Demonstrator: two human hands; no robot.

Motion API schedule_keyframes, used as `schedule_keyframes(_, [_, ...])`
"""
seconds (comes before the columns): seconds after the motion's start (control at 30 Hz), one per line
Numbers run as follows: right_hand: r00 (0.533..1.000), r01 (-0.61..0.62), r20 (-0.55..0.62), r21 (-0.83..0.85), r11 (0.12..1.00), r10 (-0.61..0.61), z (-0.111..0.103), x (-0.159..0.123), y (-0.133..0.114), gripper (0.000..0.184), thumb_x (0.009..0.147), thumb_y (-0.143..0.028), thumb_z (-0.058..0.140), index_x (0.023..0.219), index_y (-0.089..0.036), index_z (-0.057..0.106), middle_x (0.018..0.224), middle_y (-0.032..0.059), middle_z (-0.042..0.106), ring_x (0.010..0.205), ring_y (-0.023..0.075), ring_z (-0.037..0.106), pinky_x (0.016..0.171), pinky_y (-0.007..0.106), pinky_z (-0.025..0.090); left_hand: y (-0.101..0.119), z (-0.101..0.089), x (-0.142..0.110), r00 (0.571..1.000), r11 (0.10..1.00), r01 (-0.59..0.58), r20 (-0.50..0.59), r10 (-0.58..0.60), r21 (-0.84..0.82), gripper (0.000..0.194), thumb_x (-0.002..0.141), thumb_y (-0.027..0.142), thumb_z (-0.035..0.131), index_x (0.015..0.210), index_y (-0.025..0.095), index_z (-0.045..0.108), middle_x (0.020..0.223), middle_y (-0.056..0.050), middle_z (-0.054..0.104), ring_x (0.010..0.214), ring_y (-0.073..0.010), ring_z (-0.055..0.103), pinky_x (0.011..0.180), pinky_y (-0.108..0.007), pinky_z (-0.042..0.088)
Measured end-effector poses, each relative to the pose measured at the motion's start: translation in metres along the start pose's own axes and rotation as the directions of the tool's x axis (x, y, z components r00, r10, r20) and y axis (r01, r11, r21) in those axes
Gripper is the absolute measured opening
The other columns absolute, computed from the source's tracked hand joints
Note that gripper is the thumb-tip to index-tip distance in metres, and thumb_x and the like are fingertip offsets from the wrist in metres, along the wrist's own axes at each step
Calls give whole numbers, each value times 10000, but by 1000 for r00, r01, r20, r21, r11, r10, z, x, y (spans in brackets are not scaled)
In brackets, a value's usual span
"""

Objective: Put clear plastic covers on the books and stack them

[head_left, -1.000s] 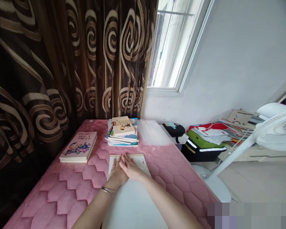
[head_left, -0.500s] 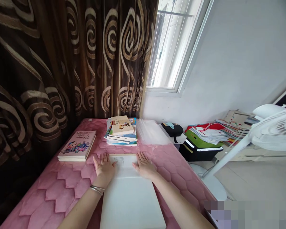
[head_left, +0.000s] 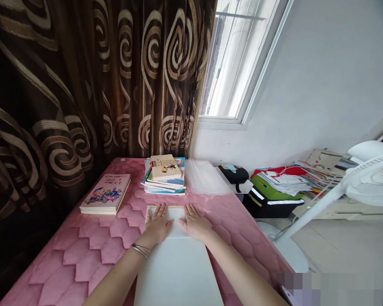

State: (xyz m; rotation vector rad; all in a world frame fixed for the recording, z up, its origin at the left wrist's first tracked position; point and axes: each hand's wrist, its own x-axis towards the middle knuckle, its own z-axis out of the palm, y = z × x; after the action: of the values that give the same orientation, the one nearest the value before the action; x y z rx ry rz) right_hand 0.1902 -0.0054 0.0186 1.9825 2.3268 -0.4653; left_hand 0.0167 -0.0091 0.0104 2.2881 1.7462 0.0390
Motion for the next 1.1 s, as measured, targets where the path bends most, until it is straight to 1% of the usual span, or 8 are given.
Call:
schedule_keyframes(0.1, [998,41,-49,22,999,-40,-1,4,-25,790,927,-571,189,1461,11,216,1551,171,123,1444,272,-12,1157,434,-6,-2,3,0,1000,1000,14,-7,-14,5,669,894,433,192,1492,139,130,1571,-46,79,1452,-221,69,1142,-568,-17])
schedule_keyframes(0.2, [967,253,-71,189,949,-244,8,10,-53,744,940,-565,91,1493,-71,139,1567,92,102,1448,193,-12,1163,391,54,-4,8,3,999,999,-16,34,15,48,688,865,427,289,1492,185,143,1573,-46,78,1453,-239,32,1129,-582,-47])
schedule_keyframes(0.27, [957,287,-45,259,922,-285,14,13,-61,723,943,-547,42,1499,-89,94,1571,74,77,1447,165,16,1162,379,70,-6,10,4,999,998,-31,46,28,60,703,854,423,315,1492,186,140,1573,-54,79,1453,-248,22,1122,-591,-59])
schedule_keyframes(0.57, [999,47,-12,32,998,-46,6,5,-3,741,938,-544,111,1488,-49,140,1569,106,41,1448,199,-13,1161,404,-8,-7,3,0,999,999,34,-28,-34,1,675,893,467,200,1490,156,145,1571,-34,94,1448,-241,95,1127,-602,-28])
schedule_keyframes(0.77, [1000,19,-2,29,999,-19,8,6,3,738,935,-546,107,1493,-63,120,1573,86,19,1447,180,-20,1161,390,-9,-45,-11,-14,967,962,251,-79,-244,105,631,909,462,206,1478,190,222,1561,-79,171,1438,-317,109,1087,-661,-63])
schedule_keyframes(0.9, [1000,21,-17,37,999,-20,13,8,3,746,933,-559,101,1494,-67,118,1573,85,18,1447,185,-14,1161,394,-8,-31,-16,-17,915,884,393,-206,-347,254,576,912,334,272,1449,132,312,1539,-133,235,1438,-336,87,1081,-625,-150])
schedule_keyframes(0.97, [999,29,-35,27,999,-28,15,9,4,739,936,-550,97,1492,-66,130,1572,87,33,1448,189,-6,1160,399,-9,-11,-13,-13,946,927,284,-230,-228,247,571,912,290,263,1461,135,284,1552,-112,206,1447,-294,60,1117,-568,-128])
schedule_keyframes(1.1, [997,48,-54,11,999,-48,16,9,6,727,941,-534,93,1488,-60,152,1571,93,55,1448,189,2,1162,394,-1,17,3,0,996,998,7,-86,-1,63,613,915,357,228,1489,149,175,1568,-70,150,1449,-250,73,1154,-531,-8])
